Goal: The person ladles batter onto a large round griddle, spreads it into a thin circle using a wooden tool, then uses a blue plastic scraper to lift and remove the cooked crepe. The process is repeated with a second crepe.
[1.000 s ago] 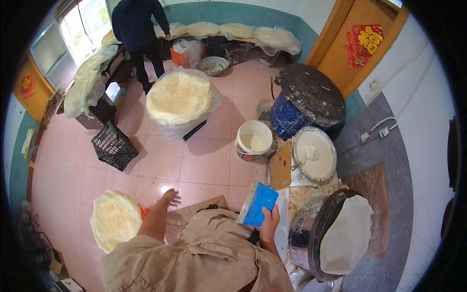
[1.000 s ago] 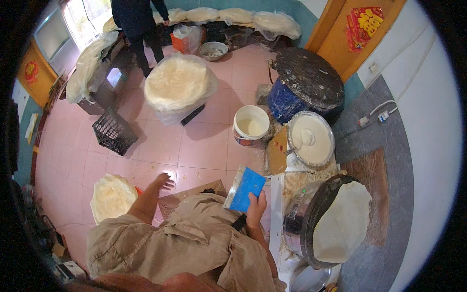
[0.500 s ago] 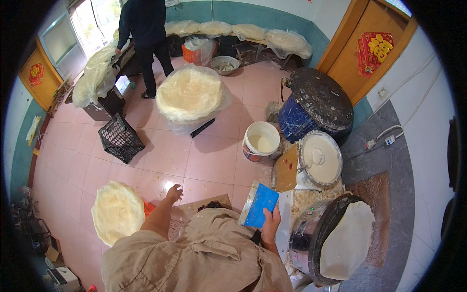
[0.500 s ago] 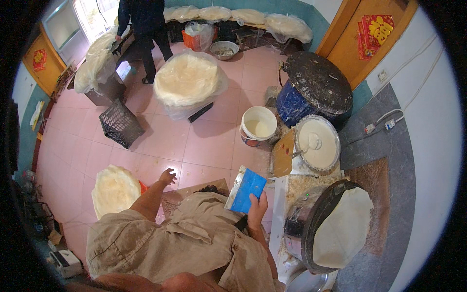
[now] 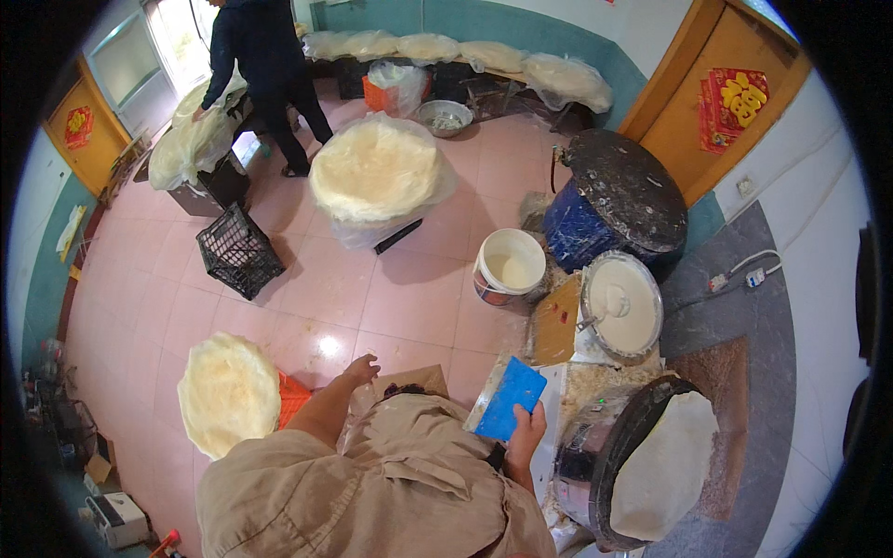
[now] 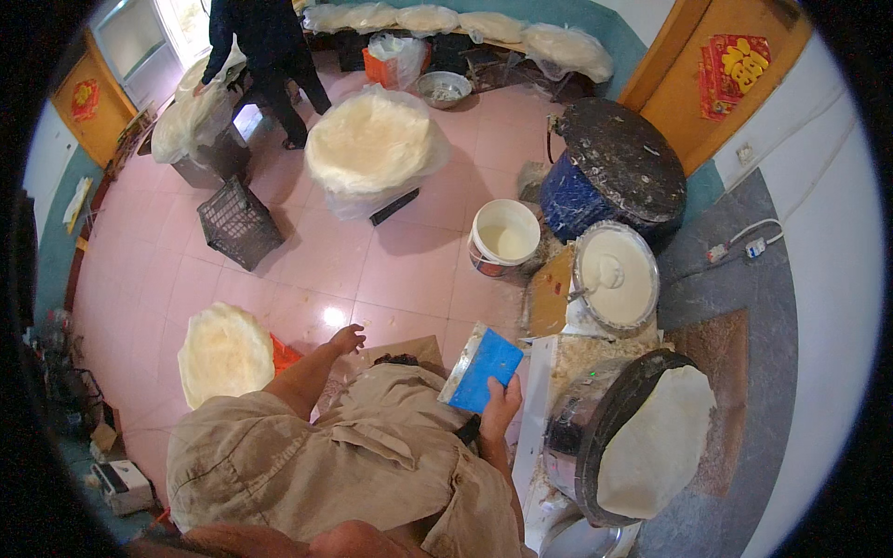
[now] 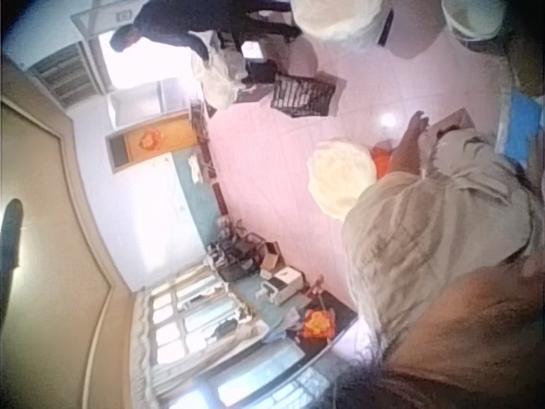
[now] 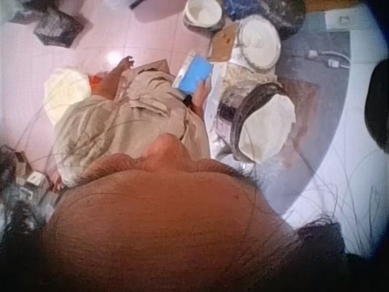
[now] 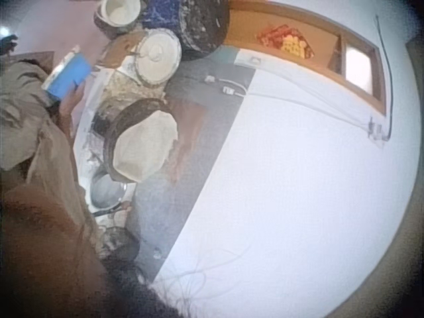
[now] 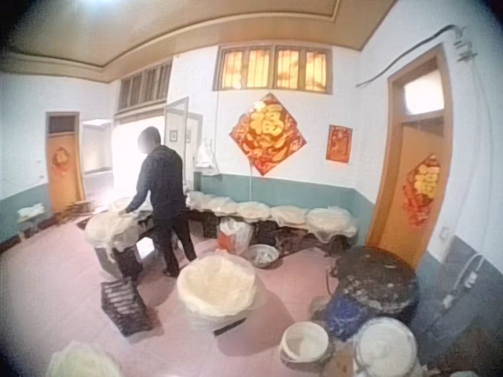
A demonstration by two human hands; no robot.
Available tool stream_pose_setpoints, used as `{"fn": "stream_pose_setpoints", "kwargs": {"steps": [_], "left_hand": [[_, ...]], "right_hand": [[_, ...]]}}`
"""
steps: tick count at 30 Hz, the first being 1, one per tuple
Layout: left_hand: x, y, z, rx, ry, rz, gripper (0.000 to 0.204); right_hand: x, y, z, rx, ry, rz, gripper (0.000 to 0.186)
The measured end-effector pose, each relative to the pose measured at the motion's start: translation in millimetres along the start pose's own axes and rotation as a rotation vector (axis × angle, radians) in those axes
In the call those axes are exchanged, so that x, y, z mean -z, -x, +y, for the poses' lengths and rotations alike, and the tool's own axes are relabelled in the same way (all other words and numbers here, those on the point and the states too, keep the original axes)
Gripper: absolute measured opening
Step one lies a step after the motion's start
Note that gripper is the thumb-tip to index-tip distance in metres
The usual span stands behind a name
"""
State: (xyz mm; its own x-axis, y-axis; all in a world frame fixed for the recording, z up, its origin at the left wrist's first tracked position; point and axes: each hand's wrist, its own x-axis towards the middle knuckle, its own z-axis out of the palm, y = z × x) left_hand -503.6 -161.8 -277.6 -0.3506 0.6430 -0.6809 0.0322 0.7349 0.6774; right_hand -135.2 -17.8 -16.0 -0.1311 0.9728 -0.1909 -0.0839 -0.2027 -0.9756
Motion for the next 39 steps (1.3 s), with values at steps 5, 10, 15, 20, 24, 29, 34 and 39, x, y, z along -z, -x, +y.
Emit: {"fn": "stream_pose_setpoints", "kwargs": {"steps": [5, 10, 15, 20, 24, 29, 34, 39], "left_hand": [[6, -10, -17, -0.019, 0.028, 0.026, 0.055], [-4, 5, 9, 0.037, -0.023, 0.004, 0.055], [5, 2, -13, 0.047, -0.011, 0.024, 0.055], [3, -3, -13, 0.100, -0.021, -0.008, 0.055], [-4, 0, -6, 0.026, 0.008, -0.016, 0.055], [-9, -8, 2, -0.009, -0.018, -0.027, 0.053], [-15, -15, 17, -0.045, 0.030, -0.036, 0.052], [-21, -7, 33, -0.039, 0.006, -0.031, 0.053]], "right_hand": [[-5, 1, 2, -0.025, -0.059, -0.014, 0.018], [-5, -2, -1, 0.004, -0.035, 0.005, 0.019], [-9, -3, 4, 0.023, -0.023, -0.022, 0.018], [-7, -2, 4, 0.021, -0.020, -0.020, 0.018], [-6, -1, 5, 0.002, -0.018, 0.009, 0.018], [0, 0, 10, 0.019, 0.036, 0.050, 0.021], [0, -1, 5, 0.013, 0.074, 0.047, 0.023], [0, -4, 0, 0.037, 0.101, 0.008, 0.026]]}}
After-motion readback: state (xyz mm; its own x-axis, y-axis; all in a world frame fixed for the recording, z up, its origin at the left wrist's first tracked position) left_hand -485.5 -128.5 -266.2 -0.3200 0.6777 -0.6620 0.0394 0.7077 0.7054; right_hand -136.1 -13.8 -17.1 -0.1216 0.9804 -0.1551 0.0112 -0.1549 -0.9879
